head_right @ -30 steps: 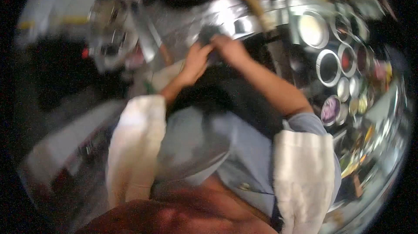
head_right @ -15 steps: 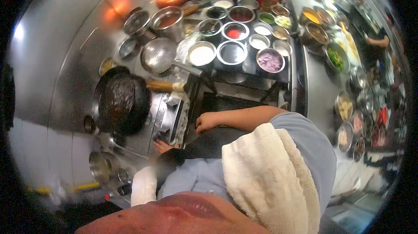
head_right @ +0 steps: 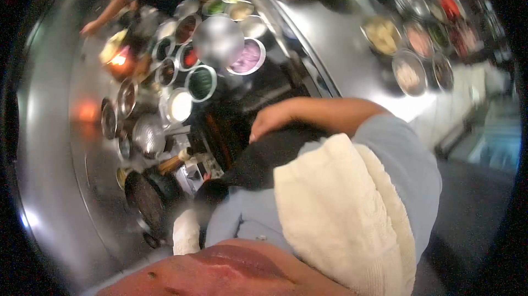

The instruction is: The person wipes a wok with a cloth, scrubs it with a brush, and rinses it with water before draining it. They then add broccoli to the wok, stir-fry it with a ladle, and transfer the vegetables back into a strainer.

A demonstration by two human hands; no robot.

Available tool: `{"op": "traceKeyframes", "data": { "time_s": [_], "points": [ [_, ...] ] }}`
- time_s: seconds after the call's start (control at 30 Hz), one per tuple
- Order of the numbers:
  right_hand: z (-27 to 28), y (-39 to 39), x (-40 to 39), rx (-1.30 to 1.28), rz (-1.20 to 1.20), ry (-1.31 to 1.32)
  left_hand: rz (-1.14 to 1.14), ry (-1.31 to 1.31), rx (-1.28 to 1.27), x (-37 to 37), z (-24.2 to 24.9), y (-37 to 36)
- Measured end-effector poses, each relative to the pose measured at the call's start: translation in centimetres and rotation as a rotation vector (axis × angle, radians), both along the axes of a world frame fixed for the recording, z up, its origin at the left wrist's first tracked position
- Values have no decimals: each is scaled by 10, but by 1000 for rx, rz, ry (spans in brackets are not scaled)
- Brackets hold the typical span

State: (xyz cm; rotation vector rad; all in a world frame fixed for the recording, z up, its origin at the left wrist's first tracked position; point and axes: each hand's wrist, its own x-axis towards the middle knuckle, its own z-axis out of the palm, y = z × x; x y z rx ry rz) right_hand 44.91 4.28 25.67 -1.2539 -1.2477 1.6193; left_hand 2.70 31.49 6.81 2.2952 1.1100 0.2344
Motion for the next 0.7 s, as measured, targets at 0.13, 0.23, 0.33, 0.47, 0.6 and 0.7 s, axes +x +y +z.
{"op": "traceKeyframes", "data": {
  "time_s": [0.13, 0.23, 0.33, 0.47, 0.6, 0.7],
  "points": [
    [-13, -65, 34, -135, -405, -35, -319, -251, -1073, 166, 106, -55],
    [-61, -123, 35, -213, -1042, 75, -698, -196, -1354, 236, 154, -95],
    [-99, -185, 36, -244, -1597, 399, -844, -125, -1322, 271, 182, -115],
    [-103, -246, 81, -144, -2164, 655, -990, -96, -1291, 308, 201, -123],
    [-90, -266, 143, 104, -2441, 650, -866, -61, -1260, 340, 245, -160],
    [-104, -264, 164, 162, -2593, 488, -775, -66, -1242, 341, 244, -157]
  ]
}}
